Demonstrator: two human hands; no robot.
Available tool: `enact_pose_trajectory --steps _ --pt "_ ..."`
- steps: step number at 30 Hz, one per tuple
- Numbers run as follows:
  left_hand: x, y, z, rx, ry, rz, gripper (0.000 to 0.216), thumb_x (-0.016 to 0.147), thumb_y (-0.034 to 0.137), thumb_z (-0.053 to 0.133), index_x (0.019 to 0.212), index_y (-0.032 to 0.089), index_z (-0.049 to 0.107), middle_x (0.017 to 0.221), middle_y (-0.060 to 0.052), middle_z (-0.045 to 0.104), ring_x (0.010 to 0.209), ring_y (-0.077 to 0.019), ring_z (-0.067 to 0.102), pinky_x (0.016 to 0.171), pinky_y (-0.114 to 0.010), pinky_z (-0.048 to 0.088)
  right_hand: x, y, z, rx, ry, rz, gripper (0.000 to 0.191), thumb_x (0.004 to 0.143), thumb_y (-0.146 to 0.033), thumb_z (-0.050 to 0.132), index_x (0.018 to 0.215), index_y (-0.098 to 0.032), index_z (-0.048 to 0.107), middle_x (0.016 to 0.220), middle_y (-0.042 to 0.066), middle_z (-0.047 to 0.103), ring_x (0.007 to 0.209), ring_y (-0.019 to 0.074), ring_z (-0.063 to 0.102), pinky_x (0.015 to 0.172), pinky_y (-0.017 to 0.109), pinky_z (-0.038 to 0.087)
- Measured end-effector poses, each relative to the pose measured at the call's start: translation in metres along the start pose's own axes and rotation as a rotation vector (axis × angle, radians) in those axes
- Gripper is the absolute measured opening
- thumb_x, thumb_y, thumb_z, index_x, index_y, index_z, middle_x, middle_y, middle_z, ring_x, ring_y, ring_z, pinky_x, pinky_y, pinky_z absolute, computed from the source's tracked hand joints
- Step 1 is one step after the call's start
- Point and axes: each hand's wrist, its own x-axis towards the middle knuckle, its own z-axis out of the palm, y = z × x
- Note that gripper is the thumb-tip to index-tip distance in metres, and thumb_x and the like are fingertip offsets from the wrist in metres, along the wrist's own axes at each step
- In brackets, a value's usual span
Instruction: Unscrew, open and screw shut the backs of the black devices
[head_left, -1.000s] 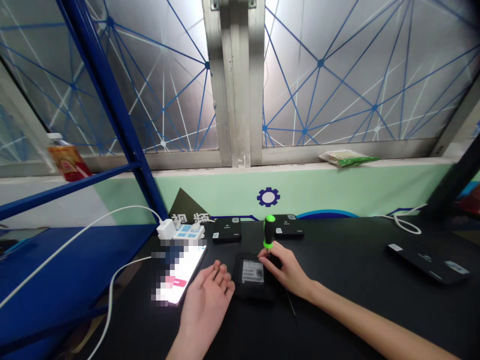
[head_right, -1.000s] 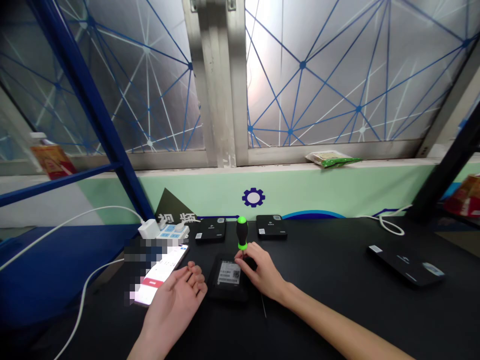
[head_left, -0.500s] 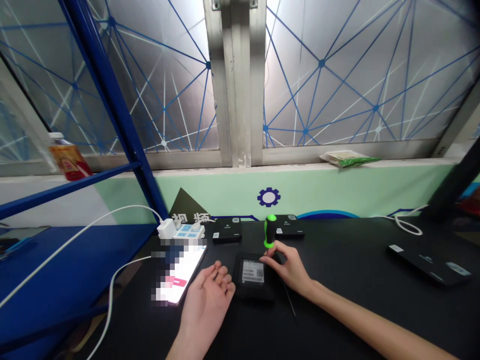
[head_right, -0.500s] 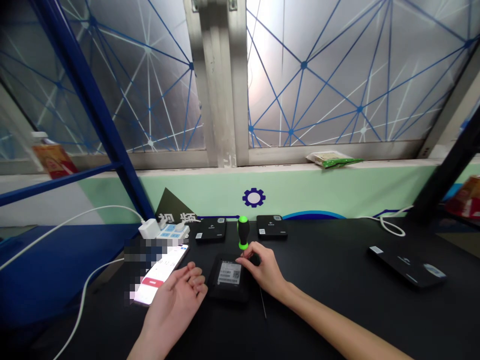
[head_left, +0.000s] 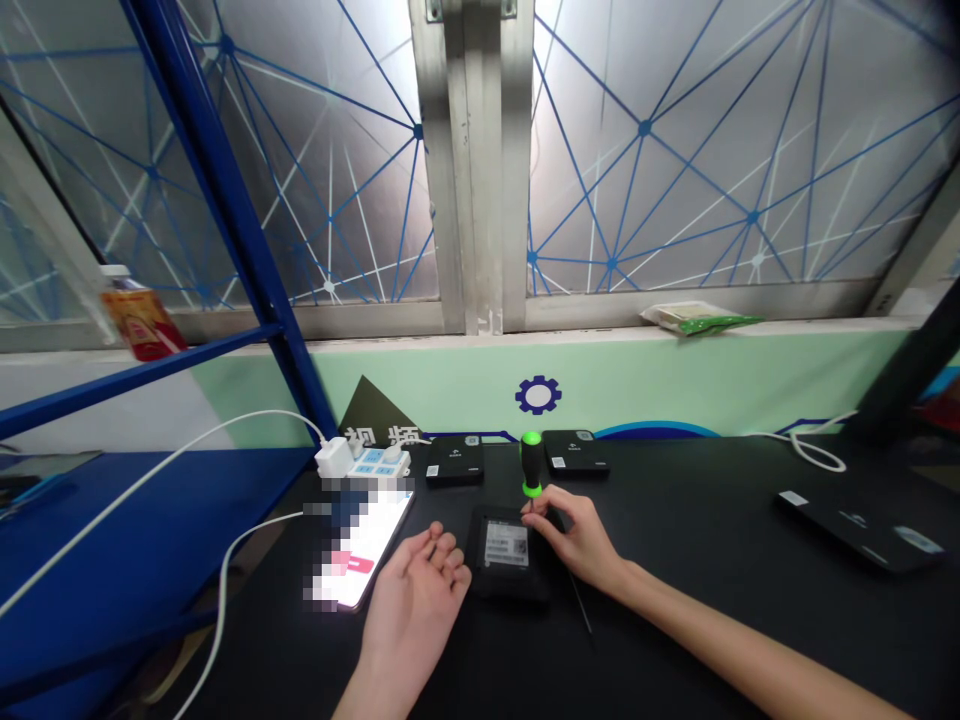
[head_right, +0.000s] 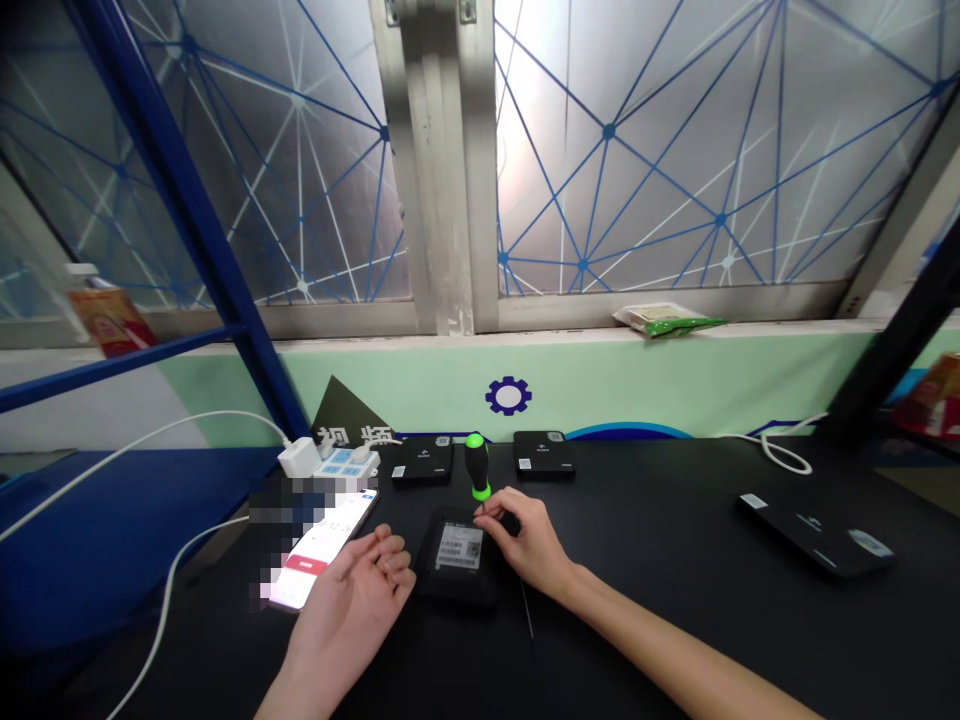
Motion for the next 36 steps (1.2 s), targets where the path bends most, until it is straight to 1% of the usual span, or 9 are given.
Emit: enact_pose_trajectory --steps 5,11,14,16,20,24,27,31,36 --pt "0.000 0.001 0.001 -0.003 0.006 -0.004 0.013 0.093 0.008 0.045 0.085 0.015 0.052 0.072 0.000 0.043 0.056 -0.0110 0.044 0.052 -0.025 0.043 0.000 -0.002 -0.001 0.013 -0.031 -0.011 0.016 0.096 -0.028 0.058 0.083 -0.020 0.063 0.086 0.006 0.072 0.071 0.0187 0.064 0.068 0.031 0.053" --pt "0.000 0.000 0.000 0.000 -0.003 -0.004 0.013 0.092 0.007 0.046 0.084 0.015 0.053 0.072 0.000 0.043 0.056 -0.0112 0.045 0.052 -0.025 0.044 -0.001 -0.006 -0.004 -0.007 -0.078 -0.030 0.021 0.100 -0.028 0.051 0.087 -0.021 0.066 0.093 0.007 0.072 0.077 0.0193 0.067 0.073 0.032 0.054" --pt "0.000 0.000 -0.001 0.001 -0.002 -0.006 0.013 0.092 0.007 0.046 0.085 0.015 0.053 0.072 0.000 0.044 0.055 -0.0112 0.045 0.052 -0.025 0.044 -0.001 -0.005 -0.002 -0.029 -0.038 -0.027 0.017 0.097 -0.031 0.056 0.091 -0.021 0.068 0.087 0.006 0.070 0.071 0.0186 0.064 0.069 0.032 0.054" --pt "0.000 0.000 0.000 0.005 -0.002 -0.004 0.012 0.091 0.007 0.046 0.085 0.015 0.053 0.072 0.000 0.044 0.055 -0.0112 0.045 0.051 -0.025 0.044 -0.001 -0.001 0.000 -0.036 0.000 -0.016 0.016 0.094 -0.034 0.062 0.089 -0.020 0.068 0.083 0.005 0.069 0.067 0.0180 0.061 0.066 0.031 0.053" --pt "-0.001 0.000 0.001 0.010 -0.001 0.001 0.013 0.090 0.006 0.047 0.084 0.016 0.053 0.072 0.000 0.044 0.054 -0.0110 0.045 0.051 -0.025 0.044 0.001 0.007 0.002 0.039 0.054 0.062 0.022 0.085 -0.039 0.072 0.078 -0.020 0.064 0.078 0.004 0.069 0.066 0.0180 0.062 0.064 0.031 0.053" --pt "-0.001 0.000 0.001 0.001 0.000 -0.003 0.013 0.092 0.007 0.046 0.084 0.015 0.052 0.071 0.001 0.043 0.055 -0.0109 0.044 0.051 -0.025 0.043 0.001 0.009 0.002 0.104 0.068 0.126 0.028 0.081 -0.040 0.077 0.072 -0.020 0.059 0.071 0.001 0.065 0.060 0.0155 0.059 0.058 0.027 0.050" --pt "-0.001 0.000 0.001 -0.002 0.003 -0.007 0.012 0.092 0.007 0.046 0.085 0.015 0.052 0.071 0.001 0.043 0.055 -0.0110 0.044 0.052 -0.025 0.043 0.000 0.009 0.002 0.106 0.071 0.155 0.028 0.081 -0.040 0.077 0.072 -0.020 0.059 0.070 0.000 0.065 0.057 0.0138 0.055 0.056 0.026 0.048" --pt "-0.001 0.000 0.001 0.002 -0.013 -0.005 0.013 0.092 0.007 0.046 0.085 0.015 0.052 0.072 0.001 0.042 0.055 -0.0108 0.044 0.052 -0.024 0.043 -0.001 0.011 0.002 0.103 0.068 0.164 0.027 0.081 -0.039 0.076 0.072 -0.019 0.061 0.070 0.001 0.067 0.057 0.0139 0.054 0.057 0.027 0.048" --pt "-0.002 0.000 0.003 0.004 0.008 -0.005 0.014 0.092 0.007 0.045 0.084 0.015 0.052 0.071 0.001 0.042 0.054 -0.0108 0.044 0.051 -0.024 0.043 -0.001 0.008 0.002 0.116 0.058 0.129 0.021 0.086 -0.036 0.071 0.075 -0.020 0.063 0.074 0.002 0.070 0.061 0.0162 0.059 0.061 0.029 0.049"
